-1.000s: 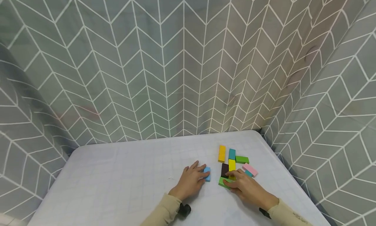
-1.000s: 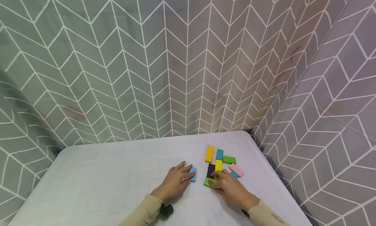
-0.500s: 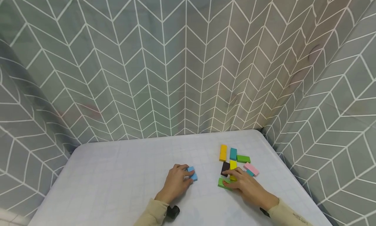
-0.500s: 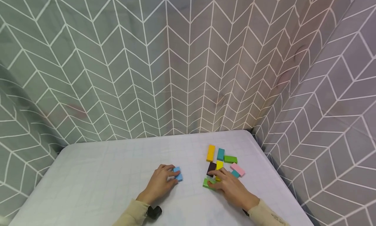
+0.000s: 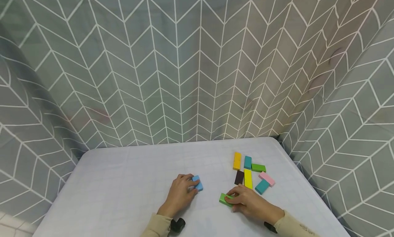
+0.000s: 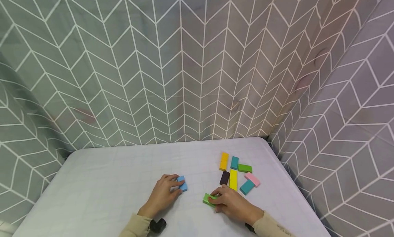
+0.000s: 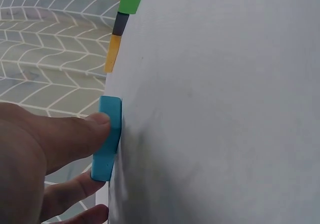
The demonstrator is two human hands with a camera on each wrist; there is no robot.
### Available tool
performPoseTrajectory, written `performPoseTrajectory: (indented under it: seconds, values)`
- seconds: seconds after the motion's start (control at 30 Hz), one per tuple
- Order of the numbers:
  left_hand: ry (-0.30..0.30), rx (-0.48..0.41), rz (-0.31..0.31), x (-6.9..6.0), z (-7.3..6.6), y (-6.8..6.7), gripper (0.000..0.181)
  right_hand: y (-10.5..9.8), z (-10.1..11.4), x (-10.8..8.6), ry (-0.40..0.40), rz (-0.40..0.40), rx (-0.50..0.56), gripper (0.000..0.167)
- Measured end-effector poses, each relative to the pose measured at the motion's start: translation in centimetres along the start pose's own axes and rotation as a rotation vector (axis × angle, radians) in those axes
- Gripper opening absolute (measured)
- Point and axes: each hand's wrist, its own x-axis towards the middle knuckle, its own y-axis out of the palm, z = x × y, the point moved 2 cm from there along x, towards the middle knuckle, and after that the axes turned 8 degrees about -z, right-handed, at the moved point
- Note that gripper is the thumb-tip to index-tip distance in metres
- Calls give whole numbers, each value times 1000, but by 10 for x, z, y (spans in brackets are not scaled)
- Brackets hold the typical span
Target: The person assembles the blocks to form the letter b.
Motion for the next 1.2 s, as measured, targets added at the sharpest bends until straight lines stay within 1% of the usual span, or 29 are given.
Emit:
performPoseTrajectory:
  seconds: [0.13, 0.23, 0.33, 0.53, 0.6, 0.67, 0.8, 1.03, 1.2]
  values:
    - [-18, -19, -1, -1, 1, 0, 31, 3, 9, 5, -18, 45, 8, 41]
    - [-32, -30, 5, -2, 1, 0, 31, 6, 14, 10, -22, 39, 45, 41]
    - [-33, -39, 5, -1, 2, 0, 31, 10, 17, 18, -6, 42, 97, 37]
    - [-13, -65, 5, -1, 3, 0, 31, 19, 22, 32, -16, 16, 163, 32]
    - [-5, -70, 9, -2, 3, 0, 31, 22, 23, 35, -28, -2, 166, 33]
    - [7, -73, 13, -3, 3, 1, 31, 25, 24, 39, -21, -10, 168, 36]
    - [9, -77, 30, -4, 3, 1, 31, 29, 27, 45, 3, -8, 142, 37]
    - [-30, -121, 44, -5, 1, 0, 32, 31, 33, 56, 76, 17, 121, 33]
    - [-48, -116, 30, -6, 1, 3, 32, 32, 35, 59, 82, 20, 123, 34]
